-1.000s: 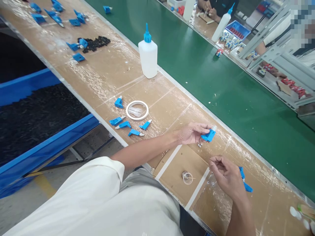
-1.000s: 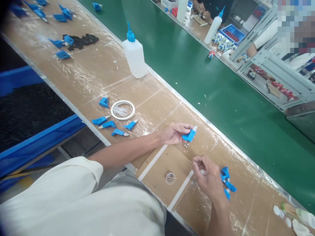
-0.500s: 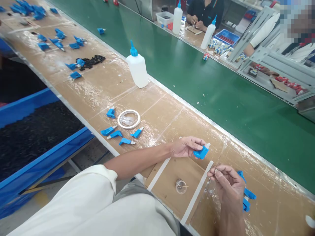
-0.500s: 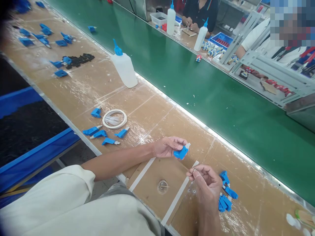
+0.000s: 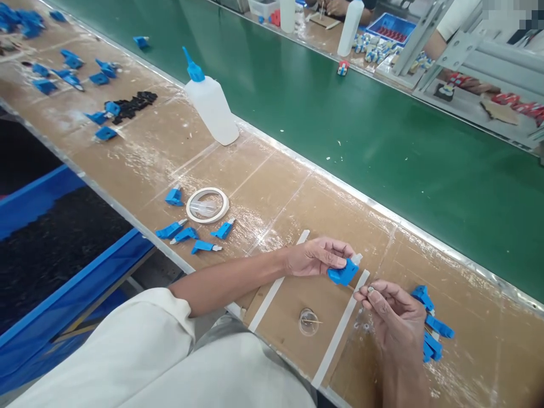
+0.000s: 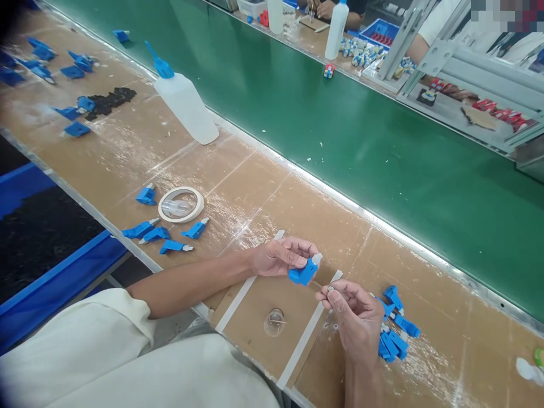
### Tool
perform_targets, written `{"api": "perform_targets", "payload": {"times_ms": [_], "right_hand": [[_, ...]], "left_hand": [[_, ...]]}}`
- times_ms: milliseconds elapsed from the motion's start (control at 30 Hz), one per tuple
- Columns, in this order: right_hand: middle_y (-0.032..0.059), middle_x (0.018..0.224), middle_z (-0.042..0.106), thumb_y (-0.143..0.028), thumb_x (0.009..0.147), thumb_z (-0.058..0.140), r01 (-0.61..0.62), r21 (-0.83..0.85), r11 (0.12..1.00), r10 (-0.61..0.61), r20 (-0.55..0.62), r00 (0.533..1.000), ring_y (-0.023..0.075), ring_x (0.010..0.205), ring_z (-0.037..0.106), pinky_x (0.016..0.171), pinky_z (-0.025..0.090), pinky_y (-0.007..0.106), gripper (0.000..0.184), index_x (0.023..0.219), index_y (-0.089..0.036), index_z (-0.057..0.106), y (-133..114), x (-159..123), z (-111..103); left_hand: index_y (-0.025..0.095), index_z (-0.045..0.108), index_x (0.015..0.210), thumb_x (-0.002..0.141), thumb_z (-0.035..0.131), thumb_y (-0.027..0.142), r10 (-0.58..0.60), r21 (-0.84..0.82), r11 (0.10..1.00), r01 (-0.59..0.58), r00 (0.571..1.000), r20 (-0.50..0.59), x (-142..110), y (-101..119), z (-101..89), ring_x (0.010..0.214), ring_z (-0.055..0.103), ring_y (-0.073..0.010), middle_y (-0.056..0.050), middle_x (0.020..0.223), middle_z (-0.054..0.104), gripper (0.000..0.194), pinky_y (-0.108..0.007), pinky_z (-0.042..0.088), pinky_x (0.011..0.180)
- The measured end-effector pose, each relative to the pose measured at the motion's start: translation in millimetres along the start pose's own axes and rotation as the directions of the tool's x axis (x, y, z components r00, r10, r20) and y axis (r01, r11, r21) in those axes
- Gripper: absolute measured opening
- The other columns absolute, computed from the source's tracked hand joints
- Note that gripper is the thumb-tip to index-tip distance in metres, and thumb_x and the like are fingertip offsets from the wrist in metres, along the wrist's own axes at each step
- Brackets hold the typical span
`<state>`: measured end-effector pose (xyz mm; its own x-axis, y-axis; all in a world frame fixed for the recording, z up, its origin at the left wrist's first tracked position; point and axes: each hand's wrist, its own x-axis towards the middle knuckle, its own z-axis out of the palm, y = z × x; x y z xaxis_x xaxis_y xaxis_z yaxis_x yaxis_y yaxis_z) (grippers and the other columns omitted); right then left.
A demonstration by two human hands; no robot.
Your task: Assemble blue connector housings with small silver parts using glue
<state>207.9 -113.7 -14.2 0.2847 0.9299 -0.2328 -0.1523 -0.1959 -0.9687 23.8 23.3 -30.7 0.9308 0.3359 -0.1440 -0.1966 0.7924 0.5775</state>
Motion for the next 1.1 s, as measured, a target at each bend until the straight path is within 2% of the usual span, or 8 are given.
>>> {"api": "perform_targets", "payload": {"times_ms": [233,533,767,1100], "right_hand": [[0.0055,0.071,0.076,-0.041,0.074,0.088,0.044,0.03,0.999,-0.044,-0.01,0.999,0.0189,0.059,0.073,0.055,0.062,0.026,0.022,0.081,-0.023,0.079,-8,0,13],[0.0036,0.073,0.071,-0.036,0.079,0.085,0.142,0.008,0.99,-0.141,-0.065,0.988,0.0173,0.065,0.07,0.056,0.059,0.026,0.016,0.082,-0.023,0.078,-12,-4,28],[0.0023,0.076,0.064,-0.033,0.081,0.082,0.142,-0.033,0.989,-0.145,-0.106,0.984,0.0147,0.07,0.063,0.055,0.055,0.024,0.011,0.084,-0.023,0.078,-6,-8,30],[0.0018,0.081,0.065,-0.03,0.083,0.08,0.178,-0.104,0.978,-0.19,-0.118,0.975,0.0137,0.069,0.059,0.057,0.051,0.026,0.007,0.087,-0.024,0.078,1,-7,28]], "left_hand": [[0.012,0.07,0.089,0.066,0.091,0.044,0.017,0.091,0.996,-0.016,1.0,-0.003,1,-1,1.2,0.067,0.057,-0.0091,-0.002,0.076,0.063,0.045,-0.022,0.045,0.064],[0.014,0.072,0.092,0.071,0.087,0.054,0.088,0.271,0.959,-0.087,0.996,0.008,3,-6,1.6,0.073,0.057,-0.0098,-0.003,0.083,0.066,0.048,-0.024,0.045,0.071],[0.014,0.071,0.092,0.071,0.086,0.055,0.074,0.313,0.947,-0.067,0.997,-0.009,2,-6,3.6,0.073,0.055,-0.0089,-0.001,0.082,0.064,0.049,-0.024,0.044,0.073],[0.014,0.07,0.089,0.07,0.087,0.055,0.078,0.298,0.952,-0.07,0.997,-0.015,3,-4,5.4,0.074,0.056,-0.0088,-0.001,0.081,0.064,0.048,-0.024,0.045,0.075]]}}
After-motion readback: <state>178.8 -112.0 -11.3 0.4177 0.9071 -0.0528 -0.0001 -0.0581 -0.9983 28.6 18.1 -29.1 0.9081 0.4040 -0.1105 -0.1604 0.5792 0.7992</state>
